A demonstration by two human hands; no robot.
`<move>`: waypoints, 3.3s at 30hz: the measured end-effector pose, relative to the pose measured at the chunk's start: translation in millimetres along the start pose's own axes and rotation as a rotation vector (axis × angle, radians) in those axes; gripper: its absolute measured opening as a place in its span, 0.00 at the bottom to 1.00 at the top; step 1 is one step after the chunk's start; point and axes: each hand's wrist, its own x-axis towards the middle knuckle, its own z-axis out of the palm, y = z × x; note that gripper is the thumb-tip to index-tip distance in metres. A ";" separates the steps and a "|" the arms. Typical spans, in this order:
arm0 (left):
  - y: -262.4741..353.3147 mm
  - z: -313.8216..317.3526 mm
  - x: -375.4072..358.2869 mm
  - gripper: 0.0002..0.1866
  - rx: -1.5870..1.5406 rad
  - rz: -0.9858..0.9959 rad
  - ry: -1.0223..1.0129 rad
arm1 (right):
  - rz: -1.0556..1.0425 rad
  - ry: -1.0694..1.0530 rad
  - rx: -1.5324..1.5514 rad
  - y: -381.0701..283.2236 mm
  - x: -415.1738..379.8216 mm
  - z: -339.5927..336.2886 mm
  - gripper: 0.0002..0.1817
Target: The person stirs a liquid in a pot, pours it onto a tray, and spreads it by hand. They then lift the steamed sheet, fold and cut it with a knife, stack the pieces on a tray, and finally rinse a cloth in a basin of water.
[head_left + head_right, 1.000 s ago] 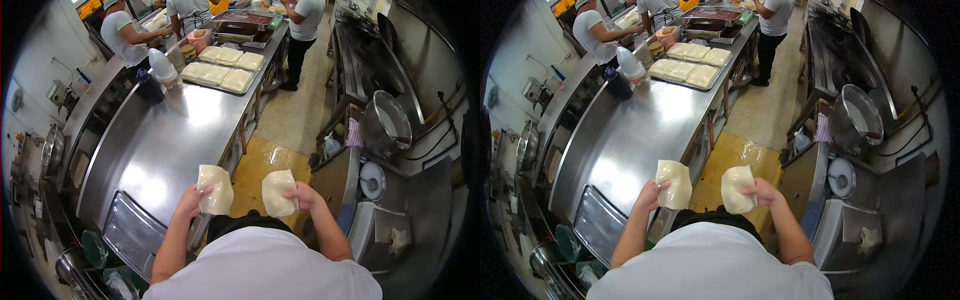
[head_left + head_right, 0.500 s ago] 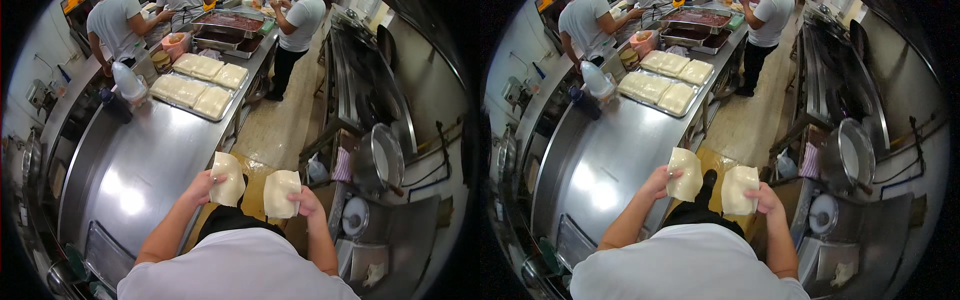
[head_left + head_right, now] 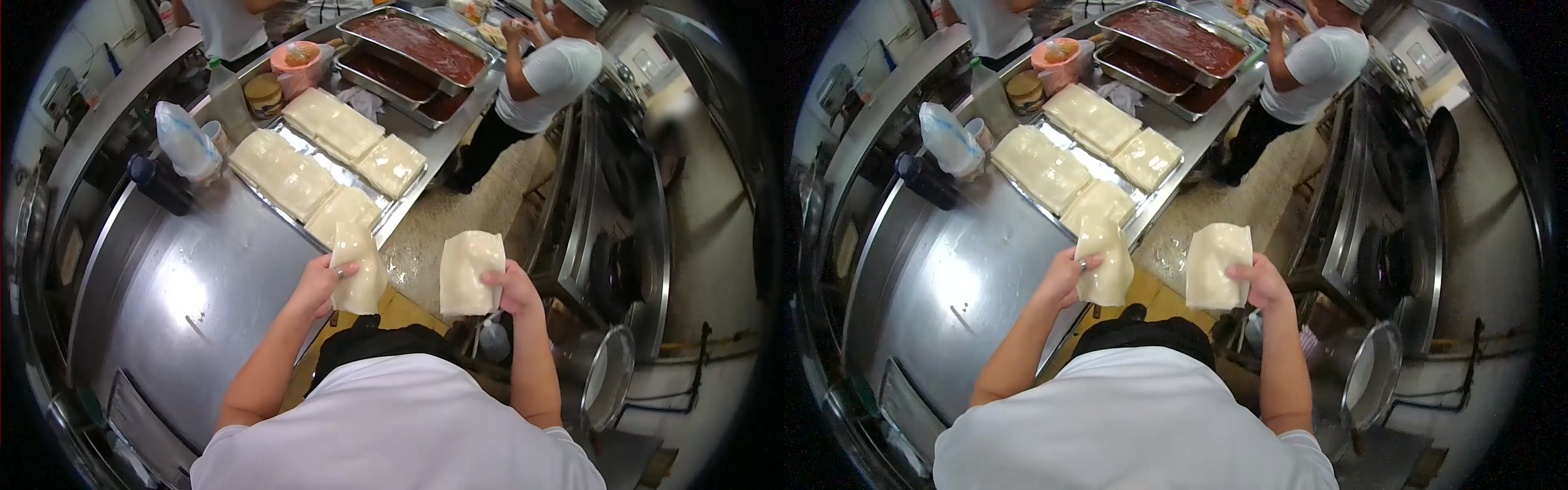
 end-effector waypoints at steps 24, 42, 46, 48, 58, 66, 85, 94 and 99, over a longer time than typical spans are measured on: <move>-10.1 118.6 72.5 0.20 -0.590 0.425 0.856 | 0.488 -0.723 -0.339 -120.7 456.1 16.9 0.25; -9.8 117.6 113.6 0.22 -0.849 0.434 0.515 | 0.833 -0.766 -0.183 -51.6 348.7 30.4 0.28; -6.6 98.0 115.3 0.25 -0.763 0.437 0.522 | 0.805 -0.649 -0.084 -46.3 322.4 93.0 0.26; -6.1 82.6 115.0 0.26 -0.678 0.433 0.557 | 0.716 -0.733 -0.126 -38.4 332.1 110.9 0.20; -17.0 6.5 134.4 0.21 -0.568 0.354 0.611 | 0.481 -0.638 -0.481 19.5 371.3 136.7 0.16; -25.3 7.2 135.8 0.18 -0.468 0.365 0.674 | 0.368 -0.572 -0.527 16.7 354.3 137.9 0.14; -58.5 -13.7 144.0 0.17 -0.156 0.350 0.908 | 0.197 -0.521 -0.648 34.0 360.4 119.6 0.19; -20.2 11.4 130.0 0.14 -0.255 0.461 0.877 | 0.208 -0.502 -0.614 7.1 355.2 132.6 0.16; -59.2 -10.9 154.4 0.13 -0.153 0.416 0.945 | 0.217 -0.466 -0.712 33.0 370.3 115.0 0.14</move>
